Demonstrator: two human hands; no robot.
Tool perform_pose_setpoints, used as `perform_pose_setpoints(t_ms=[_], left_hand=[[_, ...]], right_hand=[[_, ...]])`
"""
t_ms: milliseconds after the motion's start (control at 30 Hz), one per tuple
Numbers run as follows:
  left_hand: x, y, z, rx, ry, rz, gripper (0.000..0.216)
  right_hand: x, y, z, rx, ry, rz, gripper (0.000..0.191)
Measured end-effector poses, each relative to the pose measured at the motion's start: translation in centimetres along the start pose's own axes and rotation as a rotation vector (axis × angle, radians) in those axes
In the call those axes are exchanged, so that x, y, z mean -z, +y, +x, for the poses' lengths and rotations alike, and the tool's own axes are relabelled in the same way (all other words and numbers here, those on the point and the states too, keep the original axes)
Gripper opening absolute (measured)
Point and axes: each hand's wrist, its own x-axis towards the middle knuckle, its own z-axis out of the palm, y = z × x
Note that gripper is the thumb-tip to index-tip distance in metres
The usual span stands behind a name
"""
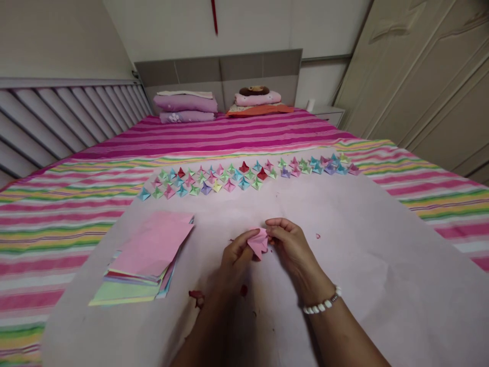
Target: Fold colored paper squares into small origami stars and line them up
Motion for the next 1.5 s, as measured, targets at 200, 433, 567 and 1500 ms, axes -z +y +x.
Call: perform_pose_setpoints(t_ms=[200,433,567,1500], left_hand=[[0.6,-0.5,-0.1,0.017,-0.086,-0.117,0.042],[0.0,0.1,0.2,0.023,0.046,0.002,0.023],[-0.2,0.0,0.5,0.021,0.108,-0.011,0.021],[-0.2,0.6,0.0,0.014,0.010,0.098,0.037]], right_hand=[[0.0,0.1,0.0,0.006,0.017,0.010,0.017],[-0.1,0.2,0.0,-0.002,-0.011,-0.015,0.016],[-0.2,0.2,-0.2,-0.022,-0.086,-0.037,0.014],[0.3,0.6,0.2,0.029,-0.274,-0.167,0.022]])
